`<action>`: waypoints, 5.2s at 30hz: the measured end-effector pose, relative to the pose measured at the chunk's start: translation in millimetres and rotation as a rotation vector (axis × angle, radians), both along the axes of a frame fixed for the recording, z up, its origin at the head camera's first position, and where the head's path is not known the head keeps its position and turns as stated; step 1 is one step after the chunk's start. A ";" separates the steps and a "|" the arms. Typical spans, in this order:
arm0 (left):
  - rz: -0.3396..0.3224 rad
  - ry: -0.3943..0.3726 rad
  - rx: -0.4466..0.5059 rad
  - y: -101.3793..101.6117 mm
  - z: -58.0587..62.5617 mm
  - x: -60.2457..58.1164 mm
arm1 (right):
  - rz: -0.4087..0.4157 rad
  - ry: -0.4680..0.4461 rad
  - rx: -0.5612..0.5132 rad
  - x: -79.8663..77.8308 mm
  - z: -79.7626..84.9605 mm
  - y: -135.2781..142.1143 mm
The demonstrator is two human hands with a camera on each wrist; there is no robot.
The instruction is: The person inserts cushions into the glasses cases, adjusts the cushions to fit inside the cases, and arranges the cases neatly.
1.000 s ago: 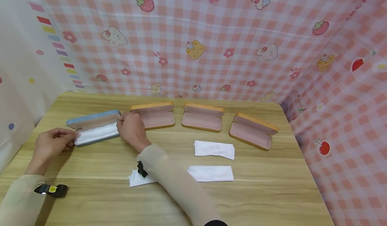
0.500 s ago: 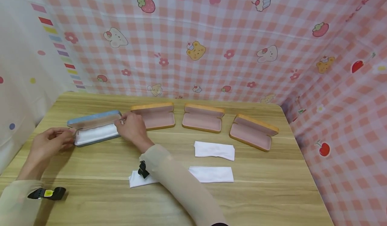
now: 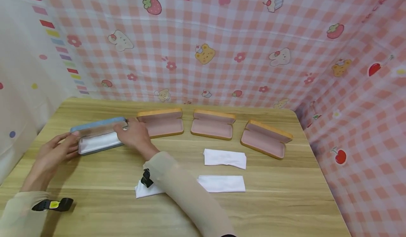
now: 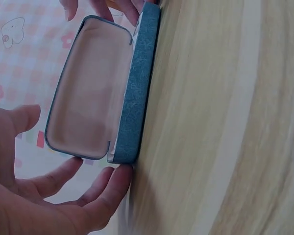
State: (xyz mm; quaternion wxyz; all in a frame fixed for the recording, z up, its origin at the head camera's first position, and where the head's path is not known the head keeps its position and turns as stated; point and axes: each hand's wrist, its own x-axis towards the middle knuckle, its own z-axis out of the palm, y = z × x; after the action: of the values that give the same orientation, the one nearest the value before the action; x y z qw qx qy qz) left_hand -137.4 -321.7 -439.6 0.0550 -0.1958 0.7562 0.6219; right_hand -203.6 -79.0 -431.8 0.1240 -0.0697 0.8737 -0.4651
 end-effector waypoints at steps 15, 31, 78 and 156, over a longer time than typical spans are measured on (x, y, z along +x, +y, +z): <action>0.161 -0.015 -0.018 8.8 -1.8 -4.8 | -0.090 0.032 -0.027 -4.8 -4.9 -7.5; 0.137 0.019 -0.065 9.4 -3.6 3.2 | -0.010 0.070 -0.044 -8.6 -9.0 -2.4; -0.052 0.078 -0.369 6.3 -21.9 19.9 | 0.119 0.215 0.060 6.0 -25.8 15.3; -0.214 0.381 -0.346 119.3 5.5 47.0 | 0.386 0.222 0.030 54.2 7.5 126.9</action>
State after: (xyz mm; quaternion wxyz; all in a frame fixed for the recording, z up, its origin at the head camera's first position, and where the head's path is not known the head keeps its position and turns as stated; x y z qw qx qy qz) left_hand -90.4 -202.4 -434.1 -0.0569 -0.0007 0.8643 0.4998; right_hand -149.4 47.8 -424.3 0.1146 -0.2846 0.8593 -0.4092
